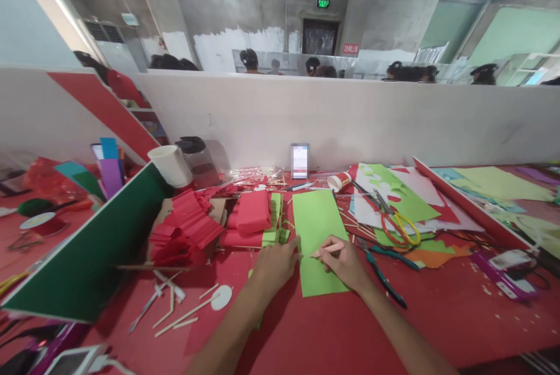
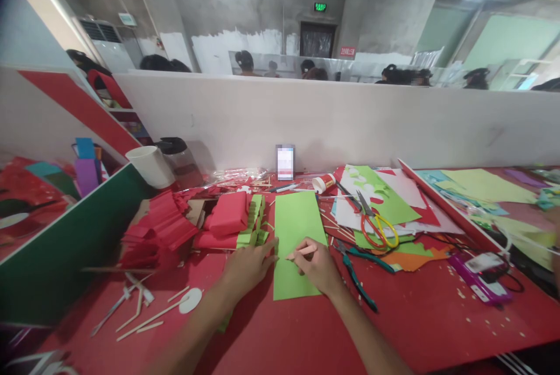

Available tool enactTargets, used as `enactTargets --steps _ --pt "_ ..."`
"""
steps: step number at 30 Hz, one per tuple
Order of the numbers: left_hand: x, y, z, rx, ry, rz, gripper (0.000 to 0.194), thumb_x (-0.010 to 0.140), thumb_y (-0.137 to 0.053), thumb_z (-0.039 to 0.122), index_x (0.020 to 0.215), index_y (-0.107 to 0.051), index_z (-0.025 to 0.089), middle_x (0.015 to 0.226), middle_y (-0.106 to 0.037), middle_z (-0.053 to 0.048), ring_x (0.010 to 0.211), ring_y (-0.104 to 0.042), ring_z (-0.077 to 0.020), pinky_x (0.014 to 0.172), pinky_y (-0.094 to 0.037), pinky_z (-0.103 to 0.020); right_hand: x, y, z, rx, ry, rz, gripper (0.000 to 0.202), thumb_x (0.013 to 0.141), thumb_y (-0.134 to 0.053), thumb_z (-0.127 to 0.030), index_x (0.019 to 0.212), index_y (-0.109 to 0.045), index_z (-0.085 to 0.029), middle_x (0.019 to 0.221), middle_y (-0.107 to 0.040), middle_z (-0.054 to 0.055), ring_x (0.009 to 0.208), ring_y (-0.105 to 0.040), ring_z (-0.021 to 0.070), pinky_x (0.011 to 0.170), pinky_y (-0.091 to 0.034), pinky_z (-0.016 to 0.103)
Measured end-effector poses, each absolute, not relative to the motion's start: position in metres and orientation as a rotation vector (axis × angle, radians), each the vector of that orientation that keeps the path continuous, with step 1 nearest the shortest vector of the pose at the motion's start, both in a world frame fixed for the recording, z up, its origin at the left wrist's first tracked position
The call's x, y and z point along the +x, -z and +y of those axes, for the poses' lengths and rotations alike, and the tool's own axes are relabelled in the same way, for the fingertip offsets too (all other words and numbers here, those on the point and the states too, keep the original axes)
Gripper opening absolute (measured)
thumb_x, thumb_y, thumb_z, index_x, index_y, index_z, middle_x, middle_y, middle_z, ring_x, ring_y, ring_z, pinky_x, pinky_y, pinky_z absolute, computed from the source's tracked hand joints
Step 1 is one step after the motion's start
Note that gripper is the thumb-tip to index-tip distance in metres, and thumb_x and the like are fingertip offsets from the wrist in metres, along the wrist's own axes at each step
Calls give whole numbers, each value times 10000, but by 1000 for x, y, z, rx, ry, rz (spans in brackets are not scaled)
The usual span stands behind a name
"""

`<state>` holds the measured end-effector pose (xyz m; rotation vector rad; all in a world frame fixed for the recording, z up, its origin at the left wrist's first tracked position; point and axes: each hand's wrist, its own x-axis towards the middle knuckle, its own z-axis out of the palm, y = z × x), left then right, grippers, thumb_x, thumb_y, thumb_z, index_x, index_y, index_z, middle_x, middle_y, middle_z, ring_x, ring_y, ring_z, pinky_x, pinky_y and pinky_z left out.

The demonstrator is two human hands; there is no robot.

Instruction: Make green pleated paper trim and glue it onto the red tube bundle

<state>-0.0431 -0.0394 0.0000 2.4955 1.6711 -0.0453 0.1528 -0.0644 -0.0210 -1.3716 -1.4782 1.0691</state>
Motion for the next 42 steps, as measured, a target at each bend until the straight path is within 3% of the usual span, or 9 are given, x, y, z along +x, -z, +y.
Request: enactTargets --steps 6,17,22,30,42 --pt "-43 1 -39 2482 68 1664 430 936 -397 405 1360 -400 330 1066 -662 -146 864 -686 -302 706 -515 -391 154 23 -65 -1377 -1081 -1497 171 806 -563 -310 685 -545 -191 569 -632 -3 531 -640 157 418 -397 188" --pt "-42 0 -39 2489 44 1683 427 930 -417 398 1348 -428 311 942 -698 -122 839 -691 -326 684 -517 -402 156 22 -66 -1330 -1154 -1551 149 776 -546 -233 634 -540 -187 656 -723 24 395 -520 96 381 -336 186" --pt "-42 -1 -39 2513 48 1657 439 945 -381 364 1376 -397 280 894 -711 -126 822 -694 -333 669 -518 -410 157 24 -59 -1328 -1154 -1480 149 783 -559 -270 660 -534 -189 553 -659 7 493 -609 140 367 -331 177" --pt "-43 0 -40 2525 38 1628 451 926 -415 446 1355 -434 307 868 -720 -124 820 -693 -345 669 -517 -419 155 24 -36 -1283 -1089 -1460 157 779 -559 -258 645 -515 -189 496 -573 -27 459 -565 121 369 -323 167" --pt "-40 -8 -39 2443 90 1643 467 921 -420 448 1371 -410 321 968 -705 -123 906 -679 -335 733 -507 -422 156 26 -51 -1341 -1067 -1512 111 785 -562 -258 705 -558 -181 743 -729 44 454 -585 105 432 -442 189"
